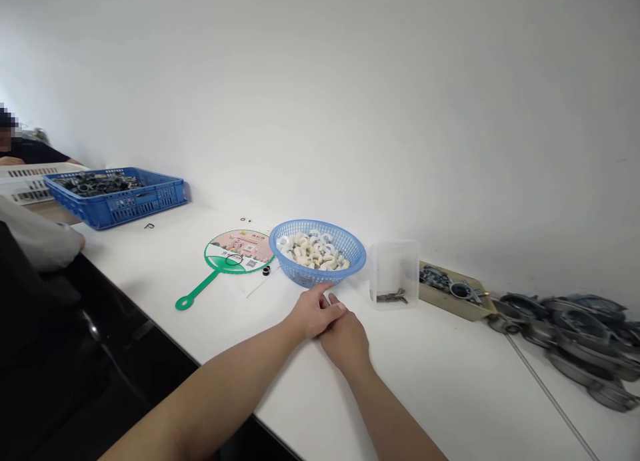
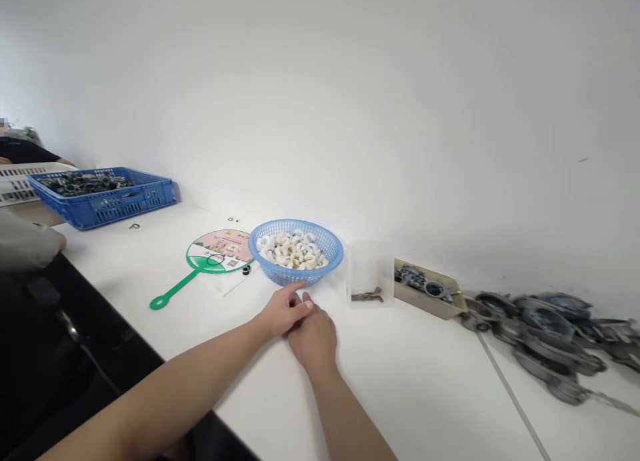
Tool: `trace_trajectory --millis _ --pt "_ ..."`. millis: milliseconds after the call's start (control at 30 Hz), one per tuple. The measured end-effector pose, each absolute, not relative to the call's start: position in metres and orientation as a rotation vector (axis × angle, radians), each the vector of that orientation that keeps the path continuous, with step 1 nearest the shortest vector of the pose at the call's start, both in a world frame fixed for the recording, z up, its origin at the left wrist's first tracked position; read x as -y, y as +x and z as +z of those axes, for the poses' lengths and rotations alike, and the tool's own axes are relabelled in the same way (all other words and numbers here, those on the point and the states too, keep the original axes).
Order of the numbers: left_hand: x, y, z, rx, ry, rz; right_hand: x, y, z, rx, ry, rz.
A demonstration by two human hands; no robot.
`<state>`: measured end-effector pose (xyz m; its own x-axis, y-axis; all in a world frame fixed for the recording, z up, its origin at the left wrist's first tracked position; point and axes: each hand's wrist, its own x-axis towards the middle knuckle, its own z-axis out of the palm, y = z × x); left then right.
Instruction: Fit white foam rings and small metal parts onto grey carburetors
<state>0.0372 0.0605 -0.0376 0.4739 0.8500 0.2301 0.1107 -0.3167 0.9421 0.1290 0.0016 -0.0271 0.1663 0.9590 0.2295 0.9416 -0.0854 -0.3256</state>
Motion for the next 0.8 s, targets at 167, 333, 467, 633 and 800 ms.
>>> trace_trajectory --millis 167,333,467,633,800 --pt "-0.061 0.037 -0.037 -0.814 1.742 0.925 -0.001 0.13 -0.027 1.796 -2.033 0.066" --pt "-0.061 0.036 -0.037 -0.837 1.836 0.902 -0.001 0.13 -0.027 1.8 -1.964 0.119" --pt "-0.058 0.033 -0.032 -0.85 1.933 0.877 -0.003 0.131 -0.028 1.764 -2.002 0.138" --pt "-0.055 0.031 -0.025 -0.869 1.993 0.838 -0.005 0.13 -0.029 1.782 -2.033 0.105" --pt "-0.055 0.032 -0.024 -0.851 2.002 0.839 -0.005 0.13 -0.029 1.794 -2.084 0.052"
